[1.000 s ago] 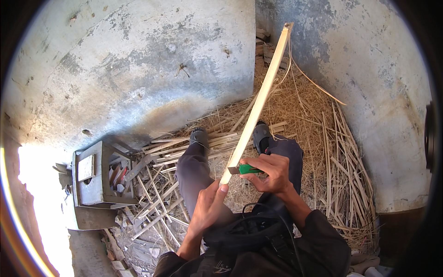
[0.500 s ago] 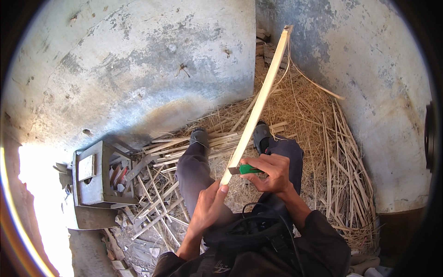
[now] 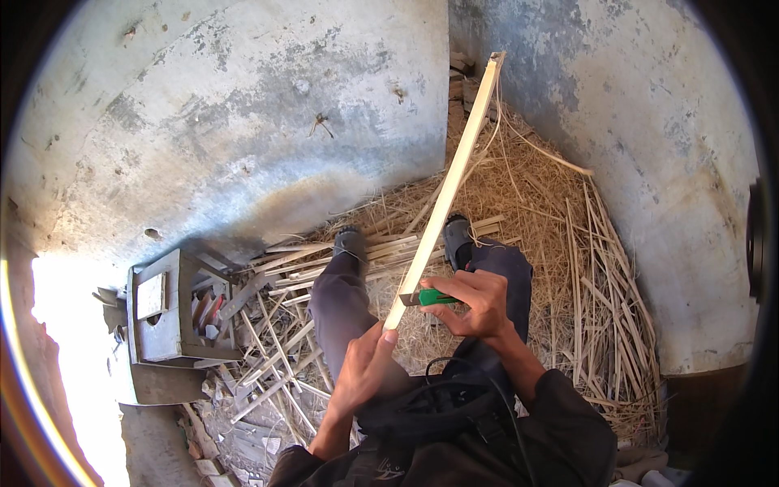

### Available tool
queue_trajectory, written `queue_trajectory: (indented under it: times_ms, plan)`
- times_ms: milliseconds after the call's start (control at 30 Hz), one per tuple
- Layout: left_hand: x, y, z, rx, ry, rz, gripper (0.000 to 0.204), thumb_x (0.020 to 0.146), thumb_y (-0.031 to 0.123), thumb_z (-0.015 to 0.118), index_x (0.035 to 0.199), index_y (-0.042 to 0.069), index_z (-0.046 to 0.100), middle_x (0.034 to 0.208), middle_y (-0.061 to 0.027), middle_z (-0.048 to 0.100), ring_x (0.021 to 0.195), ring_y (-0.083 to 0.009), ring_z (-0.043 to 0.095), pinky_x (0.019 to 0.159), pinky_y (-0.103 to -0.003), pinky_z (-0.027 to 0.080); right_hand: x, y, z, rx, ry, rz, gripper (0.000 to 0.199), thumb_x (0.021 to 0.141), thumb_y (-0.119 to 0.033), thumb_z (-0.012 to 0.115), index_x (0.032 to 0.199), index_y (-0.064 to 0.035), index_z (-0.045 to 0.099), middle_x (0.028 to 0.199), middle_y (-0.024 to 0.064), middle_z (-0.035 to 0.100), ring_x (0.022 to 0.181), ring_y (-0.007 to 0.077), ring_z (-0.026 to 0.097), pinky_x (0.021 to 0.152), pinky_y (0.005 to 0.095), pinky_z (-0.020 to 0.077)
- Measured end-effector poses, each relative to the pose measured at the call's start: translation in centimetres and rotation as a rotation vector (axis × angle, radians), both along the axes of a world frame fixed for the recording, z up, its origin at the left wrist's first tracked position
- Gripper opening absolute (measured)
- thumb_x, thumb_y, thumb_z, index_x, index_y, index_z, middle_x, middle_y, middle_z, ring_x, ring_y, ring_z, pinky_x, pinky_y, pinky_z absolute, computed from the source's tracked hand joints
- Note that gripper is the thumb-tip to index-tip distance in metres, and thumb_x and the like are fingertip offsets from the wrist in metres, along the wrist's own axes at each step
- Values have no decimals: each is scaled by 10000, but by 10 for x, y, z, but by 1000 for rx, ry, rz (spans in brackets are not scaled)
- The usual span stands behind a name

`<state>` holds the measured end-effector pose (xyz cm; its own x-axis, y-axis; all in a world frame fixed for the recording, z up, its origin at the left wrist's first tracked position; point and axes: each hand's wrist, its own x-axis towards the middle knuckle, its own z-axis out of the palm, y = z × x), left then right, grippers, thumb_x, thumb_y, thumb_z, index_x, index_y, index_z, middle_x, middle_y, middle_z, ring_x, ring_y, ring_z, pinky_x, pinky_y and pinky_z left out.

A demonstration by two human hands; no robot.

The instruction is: The person sits on a straw-covered floor and uses a green utility knife to shave thin strips from a long piece of light-colored wood. They hold the wood with their left hand and scrape the blade along its length with their right hand, producing fine wood shavings.

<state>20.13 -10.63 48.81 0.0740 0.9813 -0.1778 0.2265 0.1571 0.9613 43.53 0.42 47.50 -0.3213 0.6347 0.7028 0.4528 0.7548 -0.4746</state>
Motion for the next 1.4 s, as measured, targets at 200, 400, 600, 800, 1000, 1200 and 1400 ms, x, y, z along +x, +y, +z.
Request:
queue_trajectory:
  times_ms: [200, 400, 600, 800, 1000, 1200, 1400]
  plan:
    - [-2, -5, -3, -38, 10, -21, 372, 1185, 307, 517, 1124, -35, 649, 730, -71, 497, 739, -111, 457, 662, -370, 419, 3, 12, -9, -33, 144, -60, 283, 867, -301, 925, 1076, -122, 861, 771, 26, 757, 576, 177, 662, 537, 325, 496]
    - [-9, -24, -19, -102, -94, -67, 363, 1181, 276, 527, 1304, -30, 678, 784, -37, 542, 793, -104, 483, 712, -342, 455, 31, 37, 15, -159, 234, -212, 280, 886, -220, 906, 1099, -46, 856, 842, 91, 805, 590, 135, 665, 520, 282, 479]
    - [-10, -24, -11, -86, 6, -68, 323, 1164, 217, 521, 1305, -27, 679, 788, -134, 606, 765, -152, 517, 733, -369, 491, 41, 60, 3, -66, 251, -176, 305, 904, -251, 907, 1110, -32, 851, 830, 91, 797, 579, 115, 639, 516, 282, 467]
    - [-17, -35, -19, -98, 54, -82, 321, 1141, 172, 510, 1334, -21, 678, 830, -196, 670, 753, -187, 556, 751, -389, 513, 51, 75, 2, -112, 238, -234, 347, 943, -313, 884, 1114, -14, 851, 801, 77, 782, 576, 100, 595, 531, 284, 441]
    - [-19, -36, -20, -94, 1, -72, 305, 1159, 266, 497, 1186, 0, 643, 798, -101, 617, 723, -129, 516, 687, -351, 451, 56, 97, -5, -106, 283, -219, 366, 961, -340, 874, 1122, -12, 853, 816, 75, 787, 590, 111, 604, 537, 296, 446]
    - [-22, -39, -25, -81, -72, -80, 489, 1203, 452, 480, 935, 54, 572, 714, 70, 460, 641, -38, 387, 562, -270, 312, 59, 111, 9, -78, 262, -222, 388, 986, -368, 855, 1130, -7, 854, 806, 81, 793, 620, 134, 654, 563, 317, 482]
    - [-24, -43, -24, -109, -14, -102, 493, 1203, 459, 475, 947, 54, 587, 721, 72, 469, 643, -36, 396, 565, -265, 314, 78, 142, 11, -15, 260, -300, 415, 1008, -394, 832, 1137, 0, 852, 804, 89, 793, 649, 117, 675, 569, 318, 485]
